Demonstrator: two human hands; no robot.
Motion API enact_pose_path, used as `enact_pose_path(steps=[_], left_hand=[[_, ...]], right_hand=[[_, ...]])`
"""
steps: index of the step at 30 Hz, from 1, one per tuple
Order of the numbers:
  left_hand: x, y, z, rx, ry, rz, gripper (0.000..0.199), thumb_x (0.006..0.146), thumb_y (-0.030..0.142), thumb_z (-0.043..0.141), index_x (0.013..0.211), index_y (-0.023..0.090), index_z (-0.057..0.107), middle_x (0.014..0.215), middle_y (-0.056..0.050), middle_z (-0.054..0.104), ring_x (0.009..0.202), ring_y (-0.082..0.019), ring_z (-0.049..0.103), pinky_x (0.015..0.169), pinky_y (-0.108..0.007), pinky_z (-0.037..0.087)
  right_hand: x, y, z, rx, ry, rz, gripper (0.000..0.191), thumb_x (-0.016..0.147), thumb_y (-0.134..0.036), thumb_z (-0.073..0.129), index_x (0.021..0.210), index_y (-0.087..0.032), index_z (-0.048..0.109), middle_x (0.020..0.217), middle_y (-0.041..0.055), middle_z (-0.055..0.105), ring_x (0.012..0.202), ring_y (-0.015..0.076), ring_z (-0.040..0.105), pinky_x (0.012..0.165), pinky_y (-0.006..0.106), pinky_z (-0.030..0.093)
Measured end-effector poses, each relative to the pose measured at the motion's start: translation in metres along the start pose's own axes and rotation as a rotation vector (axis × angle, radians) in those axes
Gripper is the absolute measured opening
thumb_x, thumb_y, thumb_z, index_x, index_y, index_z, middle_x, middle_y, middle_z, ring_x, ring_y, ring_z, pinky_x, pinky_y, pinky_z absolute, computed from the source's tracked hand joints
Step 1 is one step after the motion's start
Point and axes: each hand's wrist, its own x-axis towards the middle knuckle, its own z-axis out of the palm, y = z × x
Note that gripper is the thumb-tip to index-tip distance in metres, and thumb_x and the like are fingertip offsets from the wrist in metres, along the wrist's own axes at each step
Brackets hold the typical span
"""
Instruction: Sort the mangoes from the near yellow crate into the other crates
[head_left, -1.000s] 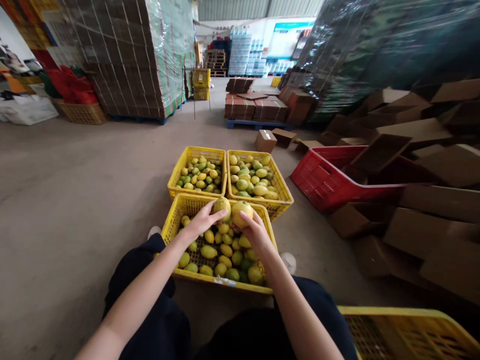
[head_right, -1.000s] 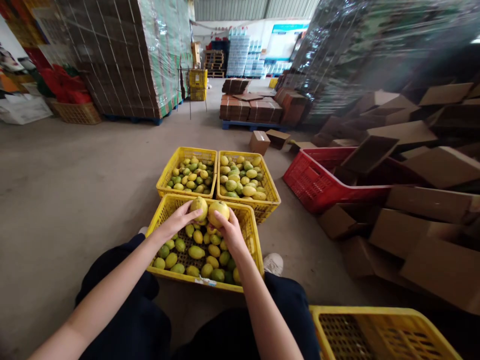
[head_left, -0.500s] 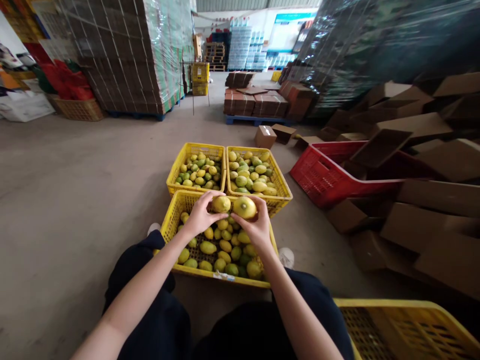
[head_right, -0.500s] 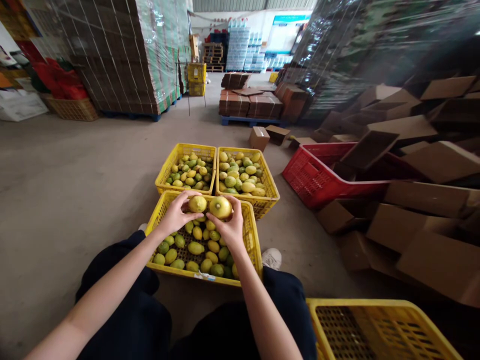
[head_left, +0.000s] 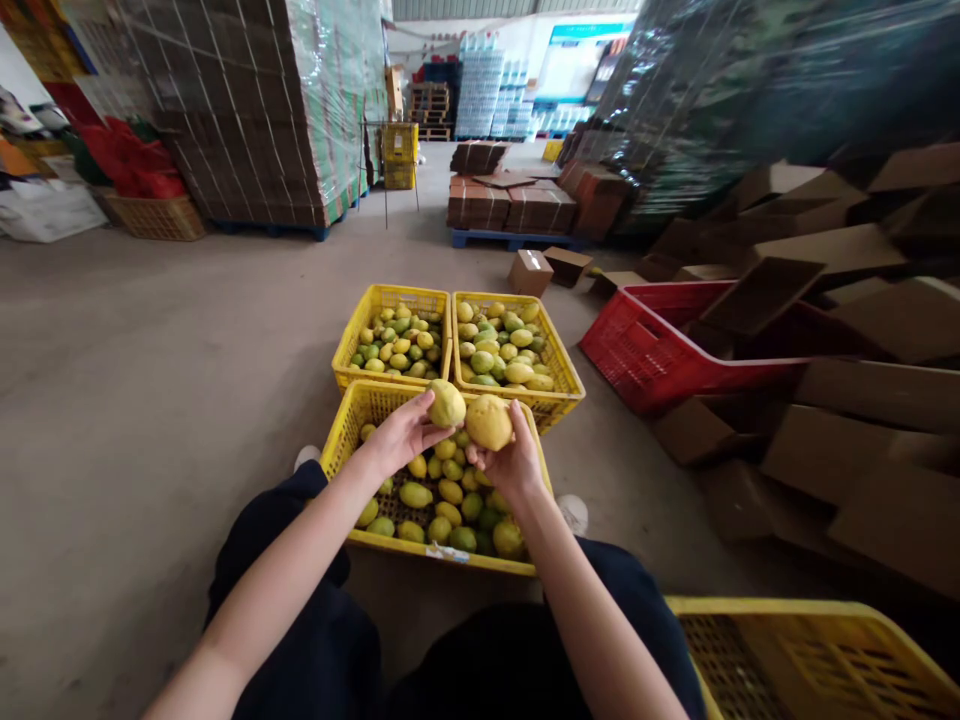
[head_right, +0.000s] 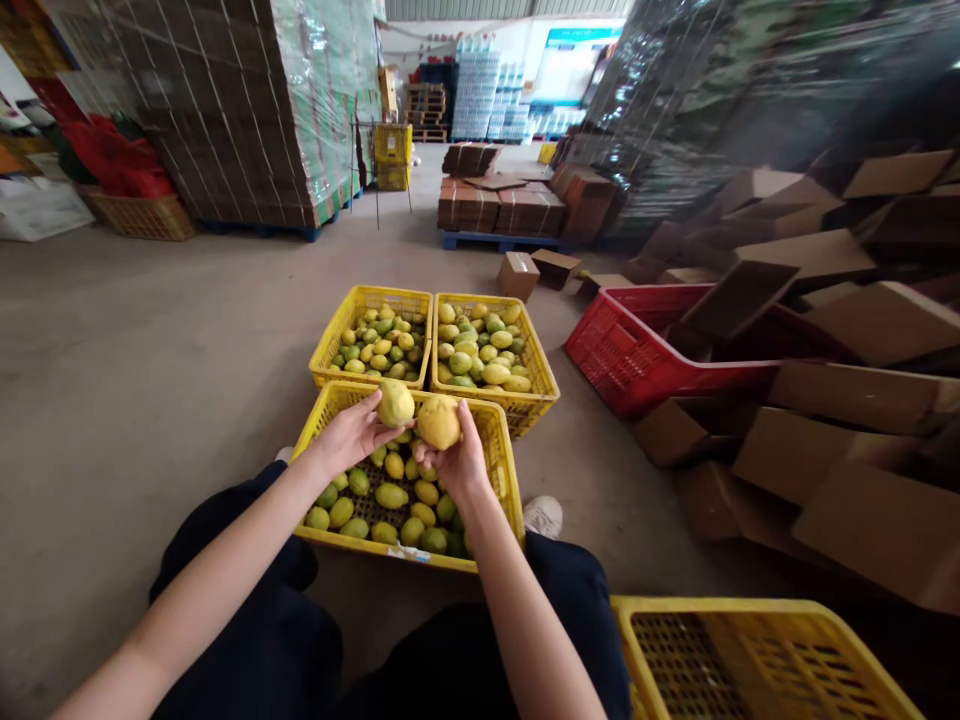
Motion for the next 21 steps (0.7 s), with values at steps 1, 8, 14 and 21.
enact_pose_path(steps=[1, 8, 14, 21], left_hand=[[0.001, 0.000, 0.001, -0.041, 0.016, -0.047, 0.024, 0.087, 0.028, 0.064, 0.099, 0.007, 0.065, 0.087, -0.012, 0.070, 0.080, -0.018, 0.070, 0.070, -0.023, 0.057], [0.002, -0.002, 0.001, -0.172, 0.049, -0.159, 0.035, 0.089, 0.026, 0.048, 0.117, 0.008, 0.059, 0.086, -0.013, 0.071, 0.079, -0.021, 0.071, 0.067, -0.026, 0.058], [-0.003, 0.001, 0.000, -0.194, -0.004, -0.115, 0.040, 0.083, 0.026, 0.043, 0.115, 0.011, 0.062, 0.083, -0.011, 0.070, 0.069, -0.019, 0.068, 0.059, -0.028, 0.055], [-0.001, -0.011, 0.010, -0.054, 0.216, 0.183, 0.032, 0.086, 0.037, 0.046, 0.080, 0.012, 0.065, 0.067, -0.006, 0.065, 0.056, -0.014, 0.062, 0.051, -0.024, 0.048]], right_hand=[[0.001, 0.001, -0.001, 0.014, 0.011, 0.019, 0.048, 0.068, -0.066, 0.065, 0.080, -0.019, 0.062, 0.062, 0.0030, 0.069, 0.036, 0.0131, 0.055, 0.028, 0.022, 0.039], [0.003, 0.011, -0.001, 0.067, 0.055, 0.138, 0.037, 0.078, -0.057, 0.060, 0.082, -0.021, 0.063, 0.059, 0.0003, 0.067, 0.037, 0.0123, 0.055, 0.030, 0.020, 0.039], [0.003, 0.010, 0.002, 0.085, 0.093, 0.074, 0.032, 0.077, -0.052, 0.063, 0.080, -0.021, 0.067, 0.070, 0.0032, 0.071, 0.051, 0.0151, 0.061, 0.041, 0.024, 0.048], [0.001, 0.010, 0.007, 0.105, 0.033, 0.069, 0.053, 0.069, -0.071, 0.061, 0.074, -0.018, 0.068, 0.066, 0.0059, 0.069, 0.065, 0.0213, 0.068, 0.034, 0.021, 0.038]])
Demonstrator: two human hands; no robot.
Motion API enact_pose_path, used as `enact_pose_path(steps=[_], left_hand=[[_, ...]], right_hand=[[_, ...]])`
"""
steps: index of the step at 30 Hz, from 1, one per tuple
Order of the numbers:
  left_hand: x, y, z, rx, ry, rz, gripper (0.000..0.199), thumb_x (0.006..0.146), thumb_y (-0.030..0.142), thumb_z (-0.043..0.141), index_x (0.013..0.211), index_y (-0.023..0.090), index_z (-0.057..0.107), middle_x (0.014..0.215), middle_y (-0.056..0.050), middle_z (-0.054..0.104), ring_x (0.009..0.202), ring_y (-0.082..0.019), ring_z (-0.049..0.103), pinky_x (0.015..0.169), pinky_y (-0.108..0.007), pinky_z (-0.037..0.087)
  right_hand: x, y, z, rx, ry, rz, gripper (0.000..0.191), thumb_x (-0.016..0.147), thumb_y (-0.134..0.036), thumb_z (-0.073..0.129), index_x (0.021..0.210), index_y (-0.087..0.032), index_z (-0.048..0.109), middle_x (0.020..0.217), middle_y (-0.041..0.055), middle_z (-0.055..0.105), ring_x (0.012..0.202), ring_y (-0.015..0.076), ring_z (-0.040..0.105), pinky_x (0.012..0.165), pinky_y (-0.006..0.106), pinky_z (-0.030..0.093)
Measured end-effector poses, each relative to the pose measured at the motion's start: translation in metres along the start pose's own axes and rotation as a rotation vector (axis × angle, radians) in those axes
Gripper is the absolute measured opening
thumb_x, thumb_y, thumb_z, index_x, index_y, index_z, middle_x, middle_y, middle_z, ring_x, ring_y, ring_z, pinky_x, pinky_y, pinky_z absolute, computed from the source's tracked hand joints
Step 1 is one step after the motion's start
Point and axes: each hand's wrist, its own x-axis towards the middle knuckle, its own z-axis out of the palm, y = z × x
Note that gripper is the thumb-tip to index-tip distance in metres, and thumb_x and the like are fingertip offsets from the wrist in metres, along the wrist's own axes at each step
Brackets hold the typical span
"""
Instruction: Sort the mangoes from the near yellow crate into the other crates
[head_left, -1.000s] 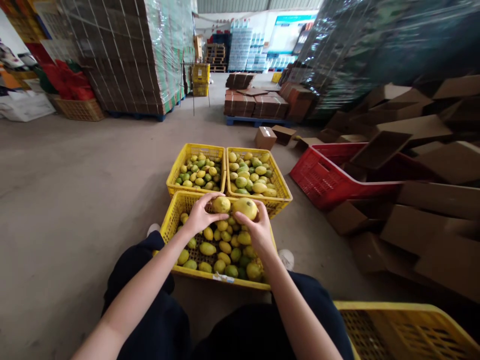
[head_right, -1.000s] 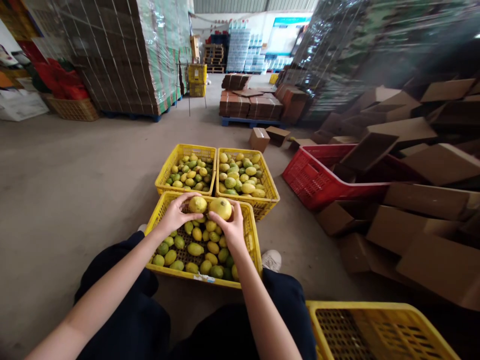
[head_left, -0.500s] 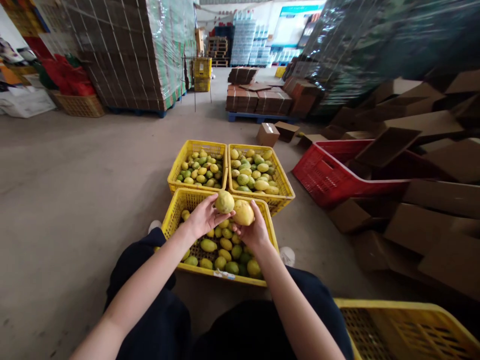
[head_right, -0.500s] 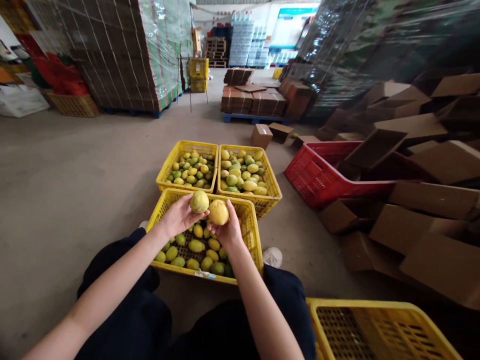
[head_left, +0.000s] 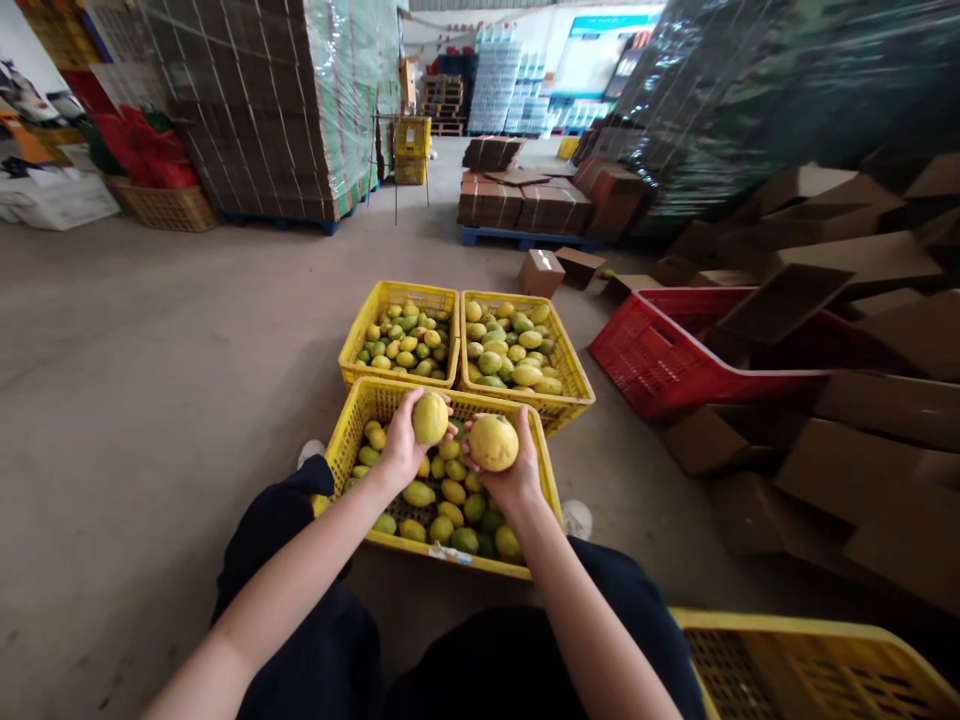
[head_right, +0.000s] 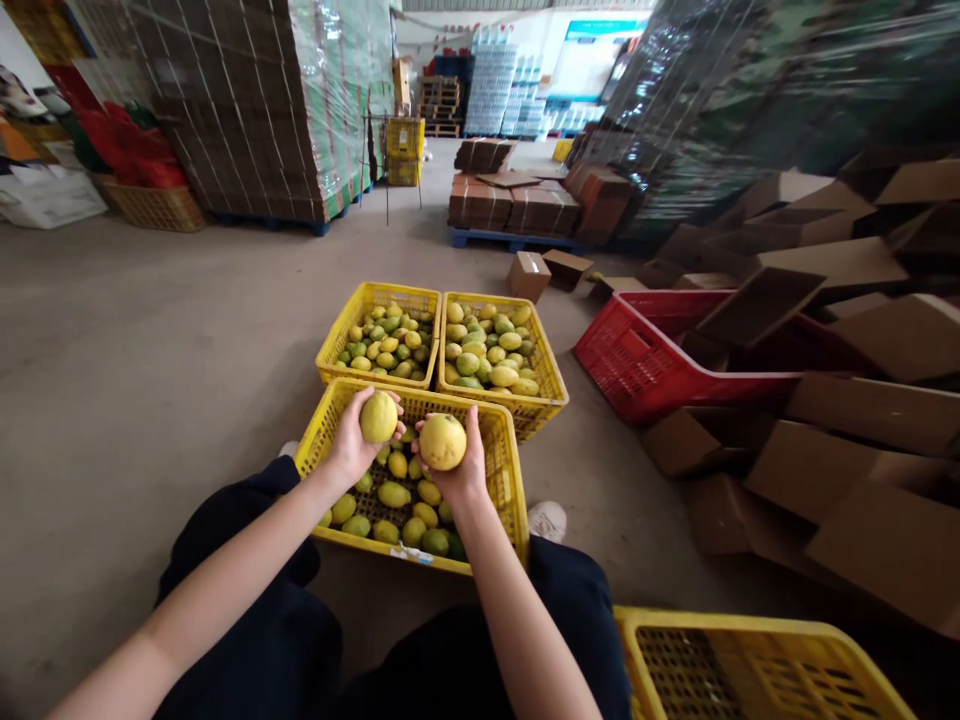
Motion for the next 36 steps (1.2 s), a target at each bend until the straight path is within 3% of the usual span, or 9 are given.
enact_pose_path(steps=[7, 13, 16, 19, 22, 25, 27, 32, 36], left_hand=[[0.002, -0.007, -0.001, 0.041, -0.113, 0.024, 0.029, 0.075, 0.038, 0.055, 0.067, 0.012, 0.065, 0.059, -0.004, 0.064, 0.050, -0.014, 0.059, 0.048, -0.023, 0.045], [-0.007, -0.005, -0.007, 0.276, -0.322, 0.294, 0.037, 0.074, 0.042, 0.054, 0.057, 0.011, 0.067, 0.054, -0.007, 0.063, 0.054, -0.017, 0.061, 0.055, -0.027, 0.046], [-0.011, -0.004, -0.007, 0.328, -0.407, 0.325, 0.038, 0.074, 0.040, 0.053, 0.057, 0.011, 0.069, 0.056, -0.008, 0.064, 0.055, -0.018, 0.061, 0.056, -0.028, 0.047], [-0.011, -0.004, -0.004, 0.222, -0.348, 0.251, 0.035, 0.075, 0.038, 0.052, 0.057, 0.012, 0.067, 0.056, -0.007, 0.062, 0.052, -0.016, 0.059, 0.054, -0.027, 0.047], [-0.005, -0.003, -0.001, 0.022, -0.166, 0.110, 0.029, 0.077, 0.032, 0.052, 0.058, 0.013, 0.063, 0.057, -0.004, 0.061, 0.051, -0.012, 0.057, 0.050, -0.023, 0.046], [0.003, 0.000, -0.002, -0.246, 0.047, -0.065, 0.021, 0.083, 0.027, 0.052, 0.071, 0.014, 0.063, 0.063, -0.002, 0.062, 0.056, -0.011, 0.060, 0.051, -0.020, 0.050], [0.008, 0.000, -0.005, -0.384, 0.121, -0.130, 0.020, 0.088, 0.027, 0.049, 0.086, 0.015, 0.065, 0.069, -0.003, 0.064, 0.063, -0.012, 0.064, 0.056, -0.021, 0.054], [0.016, 0.000, -0.009, -0.427, 0.131, -0.160, 0.028, 0.095, 0.031, 0.042, 0.107, 0.017, 0.062, 0.080, -0.006, 0.066, 0.073, -0.014, 0.067, 0.059, -0.019, 0.057], [0.020, -0.004, -0.008, -0.201, 0.114, -0.181, 0.027, 0.095, 0.032, 0.041, 0.103, 0.015, 0.060, 0.082, -0.007, 0.065, 0.069, -0.012, 0.065, 0.056, -0.016, 0.055]], right_hand=[[0.002, 0.003, 0.001, -0.002, -0.069, -0.006, 0.051, 0.071, -0.069, 0.060, 0.071, -0.018, 0.068, 0.069, 0.0075, 0.071, 0.068, 0.0230, 0.069, 0.038, 0.023, 0.042], [-0.005, -0.001, 0.006, -0.088, -0.137, -0.069, 0.039, 0.072, -0.053, 0.064, 0.058, -0.017, 0.066, 0.059, 0.0060, 0.067, 0.066, 0.0230, 0.068, 0.053, 0.029, 0.054], [-0.010, -0.002, 0.007, -0.127, -0.150, -0.106, 0.036, 0.073, -0.050, 0.064, 0.055, -0.018, 0.065, 0.059, 0.0056, 0.067, 0.066, 0.0227, 0.068, 0.055, 0.030, 0.055], [-0.011, -0.002, 0.006, -0.106, -0.182, -0.091, 0.036, 0.074, -0.049, 0.063, 0.058, -0.018, 0.065, 0.061, 0.0063, 0.068, 0.067, 0.0230, 0.068, 0.056, 0.031, 0.055], [-0.008, -0.002, 0.005, -0.031, -0.193, -0.057, 0.037, 0.078, -0.052, 0.060, 0.067, -0.016, 0.066, 0.065, 0.0065, 0.068, 0.068, 0.0229, 0.068, 0.054, 0.031, 0.055], [-0.002, -0.002, 0.006, 0.053, -0.134, -0.041, 0.037, 0.084, -0.052, 0.055, 0.081, -0.016, 0.067, 0.070, 0.0058, 0.070, 0.067, 0.0213, 0.069, 0.054, 0.030, 0.055], [0.002, 0.000, 0.007, 0.103, -0.053, -0.030, 0.034, 0.089, -0.049, 0.051, 0.088, -0.018, 0.066, 0.075, 0.0051, 0.072, 0.067, 0.0198, 0.069, 0.055, 0.029, 0.055], [0.008, 0.008, 0.005, 0.176, 0.037, 0.033, 0.029, 0.094, -0.039, 0.047, 0.096, -0.016, 0.065, 0.079, 0.0067, 0.074, 0.063, 0.0170, 0.069, 0.055, 0.025, 0.057], [0.009, 0.002, -0.001, 0.258, 0.094, 0.051, 0.025, 0.088, -0.038, 0.056, 0.095, -0.015, 0.063, 0.075, 0.0071, 0.073, 0.060, 0.0166, 0.069, 0.048, 0.021, 0.055]])
